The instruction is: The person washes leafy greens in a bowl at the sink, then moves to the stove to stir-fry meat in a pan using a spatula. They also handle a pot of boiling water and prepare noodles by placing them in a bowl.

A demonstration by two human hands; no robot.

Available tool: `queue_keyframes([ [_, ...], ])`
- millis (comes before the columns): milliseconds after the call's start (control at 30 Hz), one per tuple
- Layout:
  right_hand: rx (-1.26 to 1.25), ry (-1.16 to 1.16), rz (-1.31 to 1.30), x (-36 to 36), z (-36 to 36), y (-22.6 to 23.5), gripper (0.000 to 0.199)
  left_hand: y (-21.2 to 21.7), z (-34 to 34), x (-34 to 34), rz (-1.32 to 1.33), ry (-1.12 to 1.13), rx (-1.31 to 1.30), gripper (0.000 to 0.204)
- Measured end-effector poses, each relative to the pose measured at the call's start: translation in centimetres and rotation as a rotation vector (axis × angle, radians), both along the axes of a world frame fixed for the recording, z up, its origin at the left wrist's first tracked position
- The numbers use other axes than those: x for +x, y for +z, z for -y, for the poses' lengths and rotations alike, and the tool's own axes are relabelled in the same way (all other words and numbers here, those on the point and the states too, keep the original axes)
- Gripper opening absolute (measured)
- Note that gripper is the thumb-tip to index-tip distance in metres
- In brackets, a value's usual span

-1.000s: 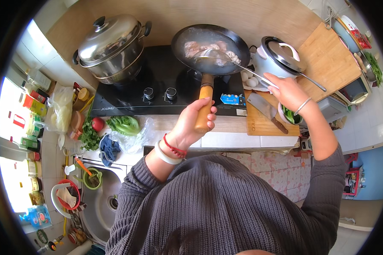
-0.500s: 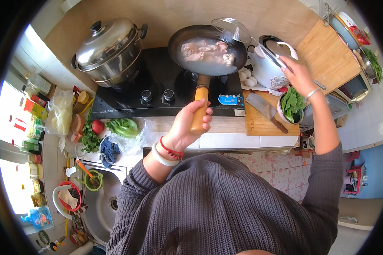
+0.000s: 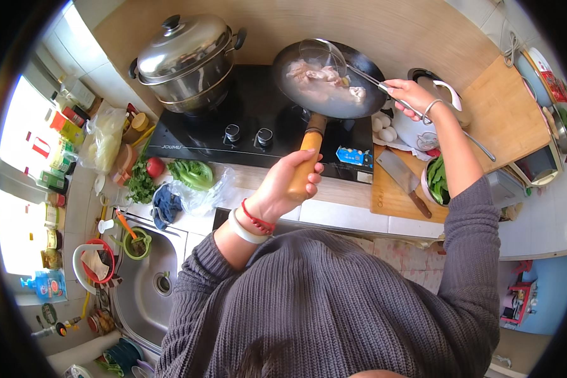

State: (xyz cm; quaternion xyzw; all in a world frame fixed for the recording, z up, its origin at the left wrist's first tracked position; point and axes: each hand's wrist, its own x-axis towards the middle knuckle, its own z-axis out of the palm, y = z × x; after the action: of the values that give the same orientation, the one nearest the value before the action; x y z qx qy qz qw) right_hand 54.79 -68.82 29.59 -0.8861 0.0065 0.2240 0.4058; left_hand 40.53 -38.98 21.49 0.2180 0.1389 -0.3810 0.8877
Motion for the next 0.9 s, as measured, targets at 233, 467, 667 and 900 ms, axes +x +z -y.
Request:
queue_keyframes([
  [233, -0.087, 0.178, 0.155, -2.7, -0.5, 1.2, 0.042, -0.1, -0.2, 0.1, -0.007, 0.003, -0.010, 0.026],
  [467, -0.277, 0.356, 0.556, -8.3, 0.2, 1.5, 0.043, 0.0, -0.1, 0.2, -0.021, -0.008, -0.020, 0.026],
  [667, -0.411, 0.268, 0.631, -13.2, 1.6, 0.9, 0.041, 0.0, 0.0, 0.3, -0.037, -0.013, -0.033, 0.027],
  [900, -0.388, 0.135, 0.538, -17.6, 2.9, 4.5, 0.039, 0.0, 0.0, 0.3, -0.016, -0.031, -0.035, 0.027],
])
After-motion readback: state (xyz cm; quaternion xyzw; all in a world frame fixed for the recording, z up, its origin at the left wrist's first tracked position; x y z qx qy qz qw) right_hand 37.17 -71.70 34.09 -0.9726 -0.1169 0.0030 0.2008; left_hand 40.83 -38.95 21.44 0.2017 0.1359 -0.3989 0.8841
